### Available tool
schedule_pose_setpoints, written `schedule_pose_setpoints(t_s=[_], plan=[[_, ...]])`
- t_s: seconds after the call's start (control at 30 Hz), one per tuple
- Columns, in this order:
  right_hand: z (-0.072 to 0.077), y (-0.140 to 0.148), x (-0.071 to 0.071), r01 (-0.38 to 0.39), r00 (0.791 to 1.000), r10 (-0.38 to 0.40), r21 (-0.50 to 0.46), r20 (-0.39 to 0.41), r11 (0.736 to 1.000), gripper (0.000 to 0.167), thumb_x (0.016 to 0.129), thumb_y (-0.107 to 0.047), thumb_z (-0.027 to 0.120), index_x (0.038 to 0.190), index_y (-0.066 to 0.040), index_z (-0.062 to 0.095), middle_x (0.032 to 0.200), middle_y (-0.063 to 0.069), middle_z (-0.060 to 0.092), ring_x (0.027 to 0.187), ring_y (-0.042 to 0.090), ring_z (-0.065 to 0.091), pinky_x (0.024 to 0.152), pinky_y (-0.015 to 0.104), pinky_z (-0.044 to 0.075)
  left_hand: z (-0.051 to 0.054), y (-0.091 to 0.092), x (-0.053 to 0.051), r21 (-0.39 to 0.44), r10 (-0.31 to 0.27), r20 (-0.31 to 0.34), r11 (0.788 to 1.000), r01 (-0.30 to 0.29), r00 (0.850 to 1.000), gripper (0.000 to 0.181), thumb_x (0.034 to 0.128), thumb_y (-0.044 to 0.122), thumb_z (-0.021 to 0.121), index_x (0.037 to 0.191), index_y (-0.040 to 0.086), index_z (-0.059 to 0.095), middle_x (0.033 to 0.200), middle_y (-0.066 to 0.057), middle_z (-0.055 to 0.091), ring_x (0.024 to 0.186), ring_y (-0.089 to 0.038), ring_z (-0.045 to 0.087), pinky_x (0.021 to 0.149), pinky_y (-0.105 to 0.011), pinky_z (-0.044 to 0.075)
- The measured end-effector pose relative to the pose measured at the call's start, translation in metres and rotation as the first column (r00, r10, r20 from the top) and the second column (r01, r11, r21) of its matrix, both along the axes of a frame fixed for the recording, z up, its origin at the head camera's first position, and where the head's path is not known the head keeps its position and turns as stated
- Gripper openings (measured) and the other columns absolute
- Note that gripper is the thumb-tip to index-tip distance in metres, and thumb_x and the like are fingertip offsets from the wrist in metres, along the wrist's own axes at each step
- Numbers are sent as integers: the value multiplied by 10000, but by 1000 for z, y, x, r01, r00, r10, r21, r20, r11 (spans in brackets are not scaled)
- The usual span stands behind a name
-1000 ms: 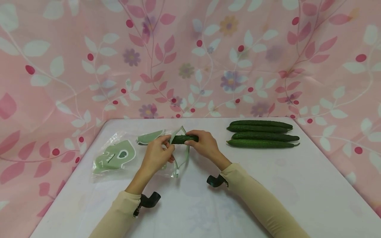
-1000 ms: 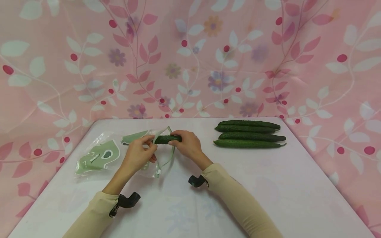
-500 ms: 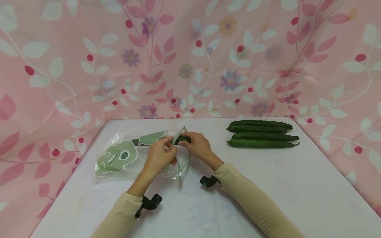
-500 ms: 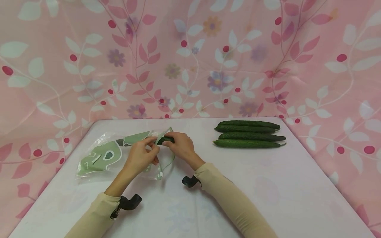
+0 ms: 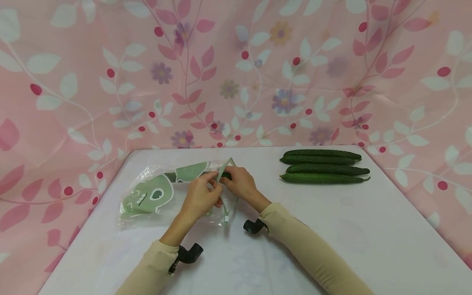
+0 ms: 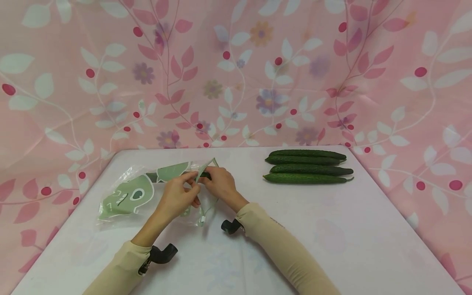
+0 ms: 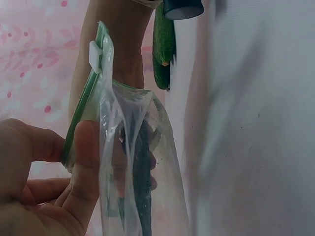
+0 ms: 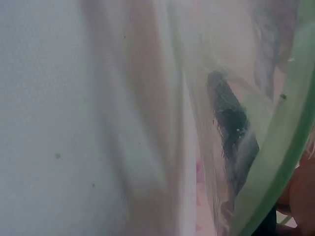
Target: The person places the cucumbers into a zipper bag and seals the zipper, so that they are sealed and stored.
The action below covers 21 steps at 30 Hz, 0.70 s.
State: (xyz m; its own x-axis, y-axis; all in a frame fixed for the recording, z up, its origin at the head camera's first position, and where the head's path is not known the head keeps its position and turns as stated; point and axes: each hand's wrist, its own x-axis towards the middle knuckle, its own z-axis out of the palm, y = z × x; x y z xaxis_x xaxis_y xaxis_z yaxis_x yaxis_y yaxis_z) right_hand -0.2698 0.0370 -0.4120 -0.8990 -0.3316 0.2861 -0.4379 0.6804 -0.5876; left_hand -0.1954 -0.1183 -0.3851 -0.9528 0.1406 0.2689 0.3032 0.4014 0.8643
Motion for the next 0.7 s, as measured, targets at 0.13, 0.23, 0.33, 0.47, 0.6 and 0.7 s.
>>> schedule_pose_setpoints(t_s=[0.13,0.23,0.33,0.47,0.6,0.7], plan=[[0,-2,0,6,1000,-6,18,-20,1000,104,939,-190,760,1009,-113,766,880,16,718,710,156,554,594,314,423,0,1,0,3,0,2,1000,0,1000,518,905,-12,601,1417,-82,570,885,-95,617,482,-167,670,478,-356,562],[-1,-3,1,4,1000,-4,16,-23,1000,48,931,-134,733,941,-89,745,842,30,698,694,156,557,590,309,436,0,2,1,3,-2,6,1000,2,1000,517,906,-8,597,1417,-77,573,886,-87,620,485,-166,671,474,-333,555],[-1,-4,1,4,1000,-3,16,-19,1000,90,919,-87,694,830,-81,683,721,10,602,629,151,521,551,290,407,0,3,1,-12,-4,-1,1000,4,1000,511,906,2,591,1413,-59,587,859,-71,624,481,-161,671,453,-319,530],[-2,-6,-1,13,1000,-13,36,-5,999,211,927,-74,670,733,-103,591,646,-17,491,583,147,473,529,280,364,1,5,2,-18,-13,-20,1000,13,1000,506,903,3,586,1405,-54,596,824,-48,625,475,-156,669,423,-309,495],[-3,-9,-3,18,1000,-19,37,9,999,230,915,-56,683,707,-90,590,637,-10,485,590,161,463,547,297,367,0,7,2,-10,-26,-32,1000,25,999,505,899,-14,594,1402,-63,595,813,-46,624,469,-153,665,412,-298,486],[-6,-10,-3,9,1000,-9,32,-3,999,117,887,-29,691,779,-71,673,668,4,543,617,162,474,575,305,389,0,8,3,1,-36,-37,999,36,999,508,895,-34,601,1401,-80,588,809,-58,621,464,-154,662,403,-300,483]])
